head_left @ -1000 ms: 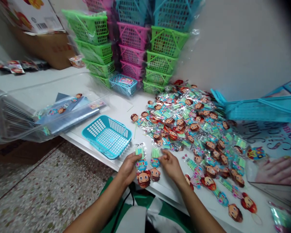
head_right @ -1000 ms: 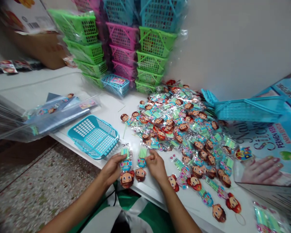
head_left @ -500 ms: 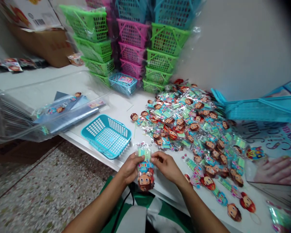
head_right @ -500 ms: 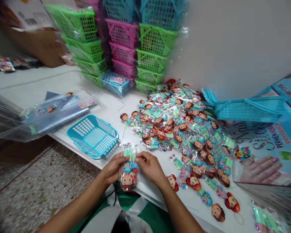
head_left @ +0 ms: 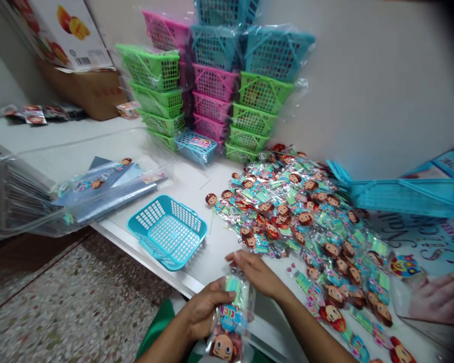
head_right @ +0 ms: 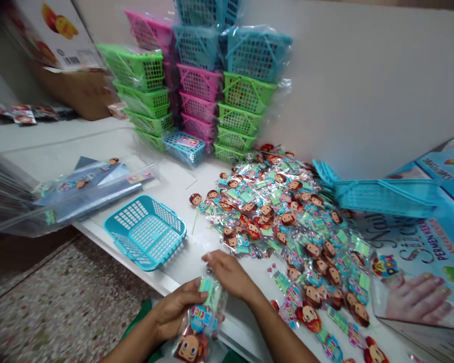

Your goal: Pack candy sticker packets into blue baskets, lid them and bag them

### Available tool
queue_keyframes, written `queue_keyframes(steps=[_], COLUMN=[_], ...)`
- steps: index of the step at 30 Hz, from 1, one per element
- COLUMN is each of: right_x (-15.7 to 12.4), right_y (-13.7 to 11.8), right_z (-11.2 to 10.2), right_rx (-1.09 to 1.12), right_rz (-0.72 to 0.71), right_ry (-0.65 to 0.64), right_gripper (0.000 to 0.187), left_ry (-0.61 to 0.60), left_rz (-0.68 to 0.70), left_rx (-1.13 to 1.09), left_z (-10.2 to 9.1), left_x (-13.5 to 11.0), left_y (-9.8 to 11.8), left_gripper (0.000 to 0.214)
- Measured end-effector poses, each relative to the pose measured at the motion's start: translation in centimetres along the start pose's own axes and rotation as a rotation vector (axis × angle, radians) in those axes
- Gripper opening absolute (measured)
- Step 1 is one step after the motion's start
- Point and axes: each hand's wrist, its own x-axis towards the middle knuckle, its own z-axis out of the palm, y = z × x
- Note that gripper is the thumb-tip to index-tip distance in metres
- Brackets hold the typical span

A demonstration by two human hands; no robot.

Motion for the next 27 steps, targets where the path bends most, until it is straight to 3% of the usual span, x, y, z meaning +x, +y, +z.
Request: queue_keyframes(steps=[3, 5, 10, 14, 18, 22, 24, 27], right_x=[4.5, 7.5, 11.5, 11.8, 10.0, 4.9, 1.7, -2.5], right_y=[1.0, 1.5, 1.7, 1.8, 2.3, 1.7, 1.0, 0.3], right_z=[-2.2, -3.5, -3.2, -2.3, -3.7, -4.4, -3.5, -1.3], right_rx=[-0.501, -0.632, -0.726, -0.707, -0.616, -0.49, -0.442, -0.487], right_rz=[0.013, 0.034, -0.06, -0.135, -0.117, -0.147, -0.339, -0.658], right_ry=[0.28, 0.372, 0.353, 0.338, 0.472, 0.576, 0.5, 0.235], right_gripper=[0.035, 0.037, 0.042, 0.017, 0.026, 0.03, 0.025, 0.03], left_ry=[0.053, 0.107, 0.204, 0.262, 0.31, 0.304, 0.273, 0.123], left_rz=[0.046, 0.08, 0.087, 0.088, 0.122, 0.125, 0.128, 0.135], left_rx=[-0.032, -0.036, -0.021, -0.073, -0.089, -0.073, -0.102, -0.204], left_z=[0.0, 0.2, 0.2, 0.1, 0.0, 0.3, 0.7, 1.4], left_x=[0.0, 0.1, 0.7, 1.3, 1.7, 2.2, 2.4, 2.4], left_y=[0.3, 0.8, 2.0, 2.2, 2.5, 3.1, 3.5, 4.1], left_gripper=[0.027, 0.025, 0.017, 0.018, 0.016, 0.012, 0.015, 0.038])
